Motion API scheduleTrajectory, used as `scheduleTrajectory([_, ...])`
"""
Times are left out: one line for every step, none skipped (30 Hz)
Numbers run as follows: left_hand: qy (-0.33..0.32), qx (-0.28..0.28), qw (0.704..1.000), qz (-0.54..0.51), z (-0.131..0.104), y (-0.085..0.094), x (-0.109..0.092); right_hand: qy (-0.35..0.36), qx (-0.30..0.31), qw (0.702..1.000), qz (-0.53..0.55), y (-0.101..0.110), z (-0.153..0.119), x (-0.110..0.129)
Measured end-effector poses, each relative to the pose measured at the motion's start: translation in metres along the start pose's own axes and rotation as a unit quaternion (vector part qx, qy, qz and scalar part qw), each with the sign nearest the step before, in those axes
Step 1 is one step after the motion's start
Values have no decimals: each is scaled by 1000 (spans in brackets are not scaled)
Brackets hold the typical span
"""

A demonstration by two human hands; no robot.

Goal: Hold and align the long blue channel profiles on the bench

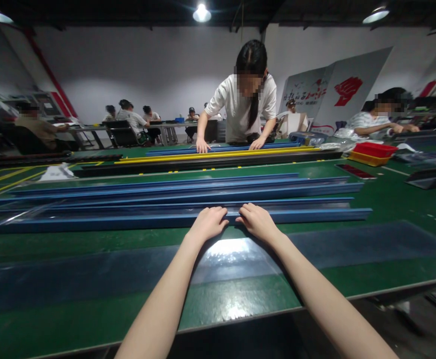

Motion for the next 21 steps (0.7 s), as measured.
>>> scheduleTrajectory([0,-1,1000,1,0,1,0,1,1,1000,1,1,0,0])
scheduleTrajectory([0,-2,1000,1,0,1,1,2,1,1000,1,1,1,0])
scheduleTrajectory([0,-3,1000,0,0,2,1,3,3,1000,1,2,1,0])
scheduleTrajectory([1,-4,1000,-1,-1,2,2,4,5,1000,2,2,1,0])
scheduleTrajectory([2,-5,1000,-3,-1,2,3,4,7,1000,2,2,2,-1])
scheduleTrajectory([4,-6,1000,-6,-1,3,3,5,9,1000,4,2,2,-1])
scheduleTrajectory([5,-6,1000,-9,-1,3,4,7,12,1000,6,2,2,-1])
scheduleTrajectory([6,-6,1000,-12,-1,3,4,8,14,1000,8,2,3,-1])
scheduleTrajectory([7,-7,1000,-15,-1,4,4,8,17,1000,11,2,3,-1])
scheduleTrajectory([7,-7,1000,-17,-2,4,4,6,20,1000,13,2,4,-2])
scheduleTrajectory([8,-7,1000,-18,-2,5,4,3,23,1000,16,2,4,-2])
scheduleTrajectory([9,-7,1000,-19,-2,5,4,0,27,999,20,3,5,-3])
scheduleTrajectory([11,-7,1000,-19,-2,5,5,-3,32,999,23,3,5,-3])
scheduleTrajectory([12,-8,1000,-19,-2,6,5,-6,38,999,26,2,5,-4])
scheduleTrajectory([13,-9,1000,-20,-1,6,5,-9,44,999,28,2,5,-5])
scheduleTrajectory([15,-10,1000,-22,-1,6,6,-11,49,998,28,2,5,-6])
scheduleTrajectory([15,-12,1000,-24,-1,6,6,-14,54,998,28,3,4,-7])
scheduleTrajectory([16,-13,999,-26,-1,6,7,-19,58,998,27,3,3,-9])
scheduleTrajectory([16,-14,999,-28,0,6,7,-24,62,998,24,4,2,-12])
scheduleTrajectory([16,-15,999,-29,0,6,8,-31,64,997,21,4,0,-15])
scheduleTrajectory([16,-15,999,-30,0,6,8,-38,65,997,18,5,-2,-18])
Point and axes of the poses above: each hand's wrist, its own z-axis towards the middle knuckle, its own y-axis out of the back of the hand, x = y × z, the point moved 8 cm from there along z, towards the middle knuckle, and after that the axes turned 3 degrees about x, right-handed, at the moved point
